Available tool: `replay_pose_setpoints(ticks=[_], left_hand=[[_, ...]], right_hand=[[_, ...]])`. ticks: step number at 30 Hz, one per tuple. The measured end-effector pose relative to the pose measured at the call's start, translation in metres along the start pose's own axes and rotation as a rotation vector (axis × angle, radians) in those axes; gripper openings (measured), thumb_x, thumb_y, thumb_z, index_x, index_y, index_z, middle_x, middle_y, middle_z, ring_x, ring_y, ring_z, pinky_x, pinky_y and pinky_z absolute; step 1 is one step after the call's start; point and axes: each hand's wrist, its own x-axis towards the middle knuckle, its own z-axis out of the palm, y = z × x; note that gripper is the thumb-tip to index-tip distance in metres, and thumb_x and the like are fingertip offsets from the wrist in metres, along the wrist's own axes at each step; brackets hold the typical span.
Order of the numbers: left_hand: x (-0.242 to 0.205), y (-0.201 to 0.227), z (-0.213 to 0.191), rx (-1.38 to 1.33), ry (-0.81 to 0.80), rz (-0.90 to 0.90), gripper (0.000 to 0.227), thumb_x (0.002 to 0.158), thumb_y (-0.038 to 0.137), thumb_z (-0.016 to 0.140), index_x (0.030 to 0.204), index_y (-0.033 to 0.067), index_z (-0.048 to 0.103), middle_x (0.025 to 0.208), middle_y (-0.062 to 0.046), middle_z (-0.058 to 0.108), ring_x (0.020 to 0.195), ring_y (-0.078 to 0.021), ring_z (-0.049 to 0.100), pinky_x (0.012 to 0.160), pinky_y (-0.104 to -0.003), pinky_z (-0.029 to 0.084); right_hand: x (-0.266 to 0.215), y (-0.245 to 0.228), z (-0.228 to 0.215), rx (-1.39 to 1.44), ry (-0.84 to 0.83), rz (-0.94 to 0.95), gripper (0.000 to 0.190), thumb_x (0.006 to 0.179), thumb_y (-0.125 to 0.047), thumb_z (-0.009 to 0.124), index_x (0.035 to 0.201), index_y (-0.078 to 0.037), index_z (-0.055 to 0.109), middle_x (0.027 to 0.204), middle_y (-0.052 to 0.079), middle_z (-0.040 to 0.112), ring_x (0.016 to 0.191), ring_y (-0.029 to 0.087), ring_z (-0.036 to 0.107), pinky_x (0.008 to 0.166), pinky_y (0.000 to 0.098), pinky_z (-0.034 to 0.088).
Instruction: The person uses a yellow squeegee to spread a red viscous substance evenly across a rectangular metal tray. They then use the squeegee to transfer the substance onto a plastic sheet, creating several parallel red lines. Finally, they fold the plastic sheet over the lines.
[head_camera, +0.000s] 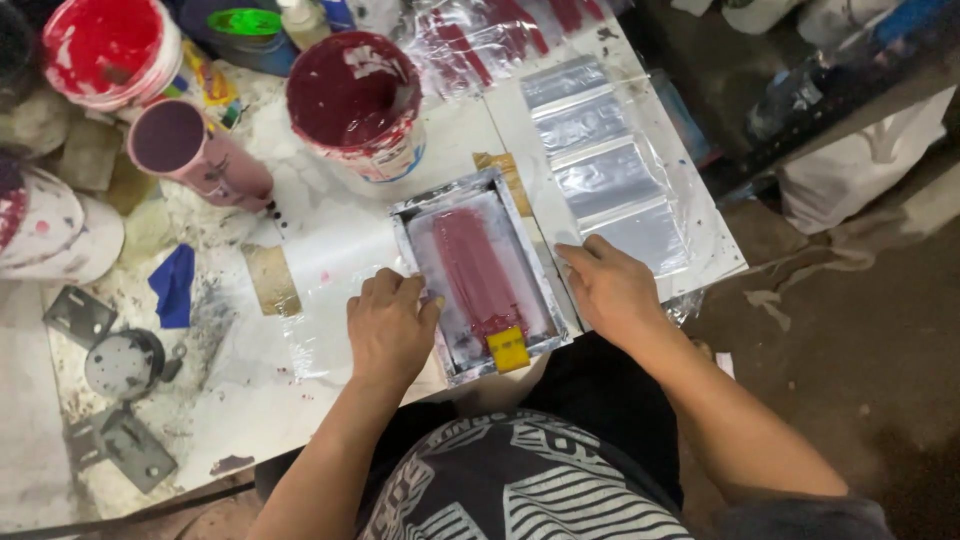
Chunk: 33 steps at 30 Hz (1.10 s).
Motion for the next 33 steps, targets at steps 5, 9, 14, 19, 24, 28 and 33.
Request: replay_pose_setpoints(ticks=[5,9,14,19,24,28,33], left_hand=[[0.0,0.002,0.001,-0.006,0.02,-0.032,0.031,0.079,0.038,0.079,0.1,0.0157,0.076,0.085,-0.004,0.06,0.074,-0.026,0.065,0.063,-0.039,0.05],[0.005,0.009,-0.009,-0.124,-0.041,-0.168,0.027,0.082,0.037,0.081,0.097,0.0151,0.074,0.075,-0.001,0.061,0.063,-0.0225,0.067,0.054,-0.033,0.052],[0.021,0.024,-0.031,-0.279,-0.147,-0.393,0.034,0.081,0.03,0.082,0.104,0.006,0.071,0.076,-0.012,0.069,0.072,-0.0327,0.073,0.061,-0.041,0.057],[0.038,0.032,-0.051,-0.375,-0.344,-0.719,0.045,0.083,0.035,0.079,0.111,0.0029,0.065,0.082,-0.019,0.074,0.082,-0.0359,0.076,0.067,-0.044,0.059],[0.042,0.035,-0.055,-0.432,-0.411,-0.818,0.047,0.081,0.043,0.077,0.102,0.0015,0.07,0.077,-0.018,0.074,0.078,-0.0347,0.075,0.065,-0.043,0.059],[0.032,0.023,-0.046,-0.428,-0.389,-0.809,0.048,0.079,0.047,0.077,0.101,0.0045,0.07,0.074,-0.016,0.073,0.076,-0.0341,0.075,0.064,-0.043,0.058],[-0.006,-0.02,-0.03,0.073,0.261,-0.235,0.012,0.084,0.02,0.077,0.094,0.0135,0.076,0.079,-0.003,0.063,0.074,-0.0224,0.067,0.067,-0.031,0.054]], right_hand=[[0.0,-0.004,-0.014,-0.101,0.061,-0.156,0.025,0.102,-0.022,0.054,0.117,-0.027,0.073,0.093,0.004,0.06,0.081,0.026,0.061,0.066,0.0366,0.05],[-0.004,0.004,-0.003,-0.059,0.08,-0.274,0.028,0.102,-0.02,0.049,0.115,-0.027,0.073,0.091,0.003,0.056,0.08,0.026,0.056,0.065,0.0371,0.047],[-0.006,0.007,-0.005,-0.076,0.023,-0.257,0.031,0.101,-0.016,0.048,0.117,-0.026,0.072,0.091,0.002,0.055,0.079,0.024,0.054,0.065,0.0371,0.043],[-0.006,0.0,-0.012,-0.109,0.007,-0.245,0.033,0.101,-0.014,0.046,0.119,-0.026,0.072,0.09,0.001,0.055,0.078,0.023,0.054,0.064,0.0369,0.041],[-0.006,-0.003,-0.016,-0.13,0.007,-0.235,0.031,0.101,-0.017,0.049,0.119,-0.028,0.072,0.089,0.001,0.057,0.079,0.023,0.057,0.067,0.0361,0.043],[-0.014,0.002,-0.005,-0.144,0.063,-0.211,0.024,0.1,-0.019,0.056,0.114,-0.023,0.074,0.086,0.002,0.06,0.08,0.025,0.062,0.069,0.0377,0.047],[-0.024,-0.015,-0.015,0.017,0.119,-0.002,0.028,0.096,-0.046,0.068,0.11,-0.023,0.074,0.079,-0.002,0.064,0.077,0.02,0.067,0.07,0.0322,0.053]])
